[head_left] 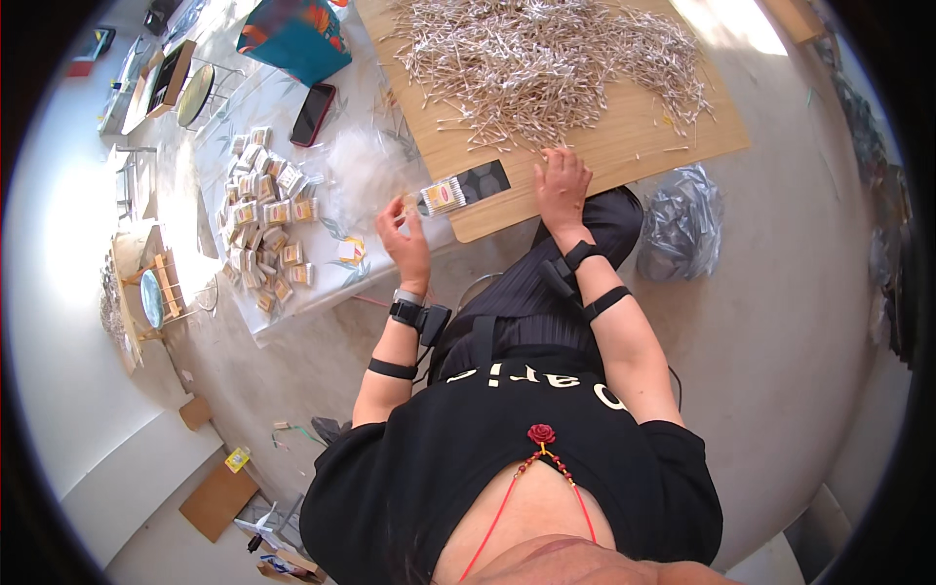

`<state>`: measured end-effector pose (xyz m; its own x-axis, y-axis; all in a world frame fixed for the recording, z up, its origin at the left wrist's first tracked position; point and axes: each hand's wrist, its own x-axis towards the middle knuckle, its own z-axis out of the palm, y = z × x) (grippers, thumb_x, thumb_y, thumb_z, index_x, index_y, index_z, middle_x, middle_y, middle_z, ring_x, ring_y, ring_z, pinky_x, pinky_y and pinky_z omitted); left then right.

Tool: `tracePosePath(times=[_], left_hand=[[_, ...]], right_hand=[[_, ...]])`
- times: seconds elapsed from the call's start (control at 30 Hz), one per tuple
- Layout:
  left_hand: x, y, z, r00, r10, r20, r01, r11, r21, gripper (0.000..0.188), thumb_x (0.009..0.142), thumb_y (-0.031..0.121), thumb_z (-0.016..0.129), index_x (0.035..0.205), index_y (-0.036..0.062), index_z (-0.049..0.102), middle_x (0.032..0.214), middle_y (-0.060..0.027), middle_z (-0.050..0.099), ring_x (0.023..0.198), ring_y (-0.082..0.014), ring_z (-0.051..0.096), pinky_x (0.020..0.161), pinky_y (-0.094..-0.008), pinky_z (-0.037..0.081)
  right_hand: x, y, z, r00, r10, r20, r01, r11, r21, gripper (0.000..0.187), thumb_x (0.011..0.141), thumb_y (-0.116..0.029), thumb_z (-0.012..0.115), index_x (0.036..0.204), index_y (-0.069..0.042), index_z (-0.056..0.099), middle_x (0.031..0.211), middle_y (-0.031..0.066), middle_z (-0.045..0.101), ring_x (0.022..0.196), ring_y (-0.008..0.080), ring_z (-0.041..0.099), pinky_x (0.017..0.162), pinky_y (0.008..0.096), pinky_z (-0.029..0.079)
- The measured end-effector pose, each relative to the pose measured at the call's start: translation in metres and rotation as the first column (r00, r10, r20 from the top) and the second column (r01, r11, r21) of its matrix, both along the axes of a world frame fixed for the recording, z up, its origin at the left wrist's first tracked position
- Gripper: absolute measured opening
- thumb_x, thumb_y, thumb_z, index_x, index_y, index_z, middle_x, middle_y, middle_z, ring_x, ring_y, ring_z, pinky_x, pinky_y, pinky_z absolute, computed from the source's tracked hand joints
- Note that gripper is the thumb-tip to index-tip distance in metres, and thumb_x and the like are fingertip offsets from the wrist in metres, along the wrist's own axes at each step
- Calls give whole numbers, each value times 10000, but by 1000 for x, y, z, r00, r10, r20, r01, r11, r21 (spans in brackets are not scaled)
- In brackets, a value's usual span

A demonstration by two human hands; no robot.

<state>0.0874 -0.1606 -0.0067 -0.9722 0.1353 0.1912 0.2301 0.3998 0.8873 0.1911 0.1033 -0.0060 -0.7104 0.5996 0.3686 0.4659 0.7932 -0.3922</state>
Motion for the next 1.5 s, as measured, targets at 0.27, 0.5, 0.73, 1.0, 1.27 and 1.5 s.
tracePosePath(times=[0.27, 0.5, 0.73, 1.0, 1.27, 1.5], left_hand=[[-31, 107, 28, 874, -433, -221, 327, 860, -392, 322, 865, 51, 733, 1181, 107, 711, 1145, -153, 611, 1136, -352, 564, 1013, -471, 436], [-76, 146, 20, 717, -663, -215, 384, 633, -672, 284, 812, 101, 806, 1083, 165, 748, 1051, -70, 609, 1064, -311, 581, 954, -455, 448], [-91, 160, 19, 527, -838, -140, 464, 422, -779, 122, 885, 158, 735, 999, 124, 707, 1068, -83, 617, 1107, -310, 584, 980, -446, 451], [-58, 173, 33, 463, -886, -23, 487, 276, -829, 86, 915, 158, 690, 987, 112, 682, 1091, -98, 620, 1135, -315, 571, 997, -436, 439], [-37, 176, 36, 498, -844, 199, 685, 243, -687, 96, 867, 207, 750, 902, 122, 775, 976, -97, 690, 1071, -304, 647, 973, -470, 442], [-45, 183, 40, 507, -829, 237, 740, 277, -613, 134, 877, 200, 738, 938, 88, 779, 976, -123, 745, 1021, -323, 693, 884, -457, 511]], right_hand=[[3, 9, -7, 988, 67, -141, -78, 994, -79, 239, 895, -211, 778, 1103, -164, 669, 1110, 33, 634, 1098, 254, 605, 966, 435, 413], [1, 18, -11, 982, 21, -188, -49, 988, -145, 223, 894, -210, 783, 1084, -167, 675, 1095, 34, 635, 1096, 253, 606, 954, 434, 416], [-1, 20, -10, 977, -18, -211, -23, 981, -191, 209, 887, -181, 789, 1068, -169, 684, 1094, 30, 633, 1097, 248, 605, 950, 428, 420], [1, 21, -16, 968, -137, -209, 79, 961, -265, 187, 901, -185, 774, 1066, -169, 688, 1092, 25, 637, 1098, 250, 606, 941, 433, 422], [4, 23, -16, 956, -177, -233, 113, 957, -266, 158, 920, -183, 754, 1063, -163, 689, 1084, 25, 643, 1103, 260, 607, 932, 438, 432], [7, 23, -17, 956, -184, -227, 118, 954, -277, 146, 912, -176, 758, 1047, -163, 705, 1068, 27, 647, 1099, 261, 610, 941, 439, 435]])
